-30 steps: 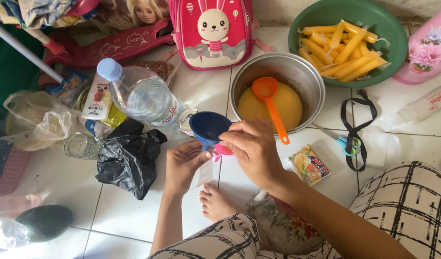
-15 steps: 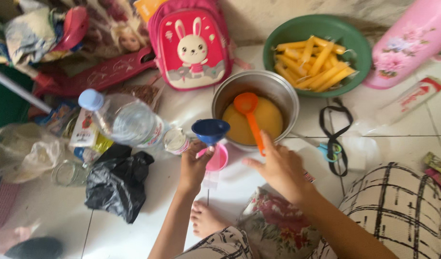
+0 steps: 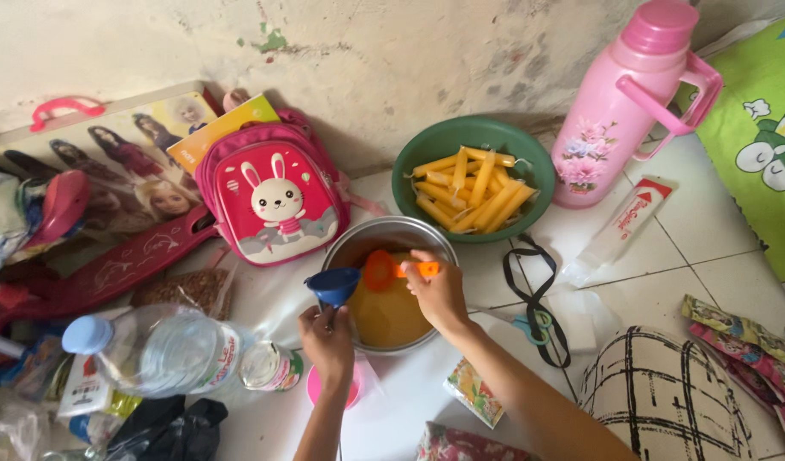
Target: The person fills small plastic bags with a yellow liquid using a funnel and a ladle, then ties each bag with a knot by hand.
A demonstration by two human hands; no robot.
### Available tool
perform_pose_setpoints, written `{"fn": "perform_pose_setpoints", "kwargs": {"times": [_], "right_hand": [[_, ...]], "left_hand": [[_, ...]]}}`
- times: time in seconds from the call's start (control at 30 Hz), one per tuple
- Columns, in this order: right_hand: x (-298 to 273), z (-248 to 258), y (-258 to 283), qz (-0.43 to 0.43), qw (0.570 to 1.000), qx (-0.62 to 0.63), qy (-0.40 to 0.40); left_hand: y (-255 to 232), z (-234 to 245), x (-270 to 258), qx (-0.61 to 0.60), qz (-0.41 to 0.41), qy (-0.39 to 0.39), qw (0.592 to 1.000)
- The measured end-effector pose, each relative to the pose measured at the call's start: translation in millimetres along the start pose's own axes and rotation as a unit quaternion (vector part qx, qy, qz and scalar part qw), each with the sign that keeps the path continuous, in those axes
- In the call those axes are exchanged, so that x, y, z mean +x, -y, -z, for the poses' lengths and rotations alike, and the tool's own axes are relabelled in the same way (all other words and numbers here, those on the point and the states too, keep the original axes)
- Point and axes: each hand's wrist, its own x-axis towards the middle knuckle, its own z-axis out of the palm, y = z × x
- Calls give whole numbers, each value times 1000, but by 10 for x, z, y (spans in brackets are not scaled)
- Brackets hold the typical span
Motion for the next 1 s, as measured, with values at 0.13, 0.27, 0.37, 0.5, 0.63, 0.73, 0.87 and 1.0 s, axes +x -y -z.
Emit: {"fn": "perform_pose_setpoints", "kwargs": {"times": [0.13,0.27,0.37,0.5,0.63,0.73,0.87,1.0], "right_hand": [[64,365,91,243,937,-197,157],[175,794,304,219,897,-212,318],[145,1165,456,292,887,-185,307],[-24,1529,493,146,935,-205,251],[-331,1655,301,-56,982,-72,165],[-512,1608,156,-108,986,44,123],[-687,1432,131,-138,977,121,111],[-800,1326,288,-56,987,37,145]], "left_hand": [[-281,6,-105,-37,-26,-34,998],[-528,32,-124,-35,-85,-40,995],[-696,48,-142,-22,-137,-44,989],[-908,19,-202,-106,-83,-14,991],[-985,0,-241,-131,-102,-2,986],[-969,-21,-250,-138,-98,2,986],[-910,-38,-248,-177,-120,1,977],[-888,8,-249,-113,-134,-1,985]]}}
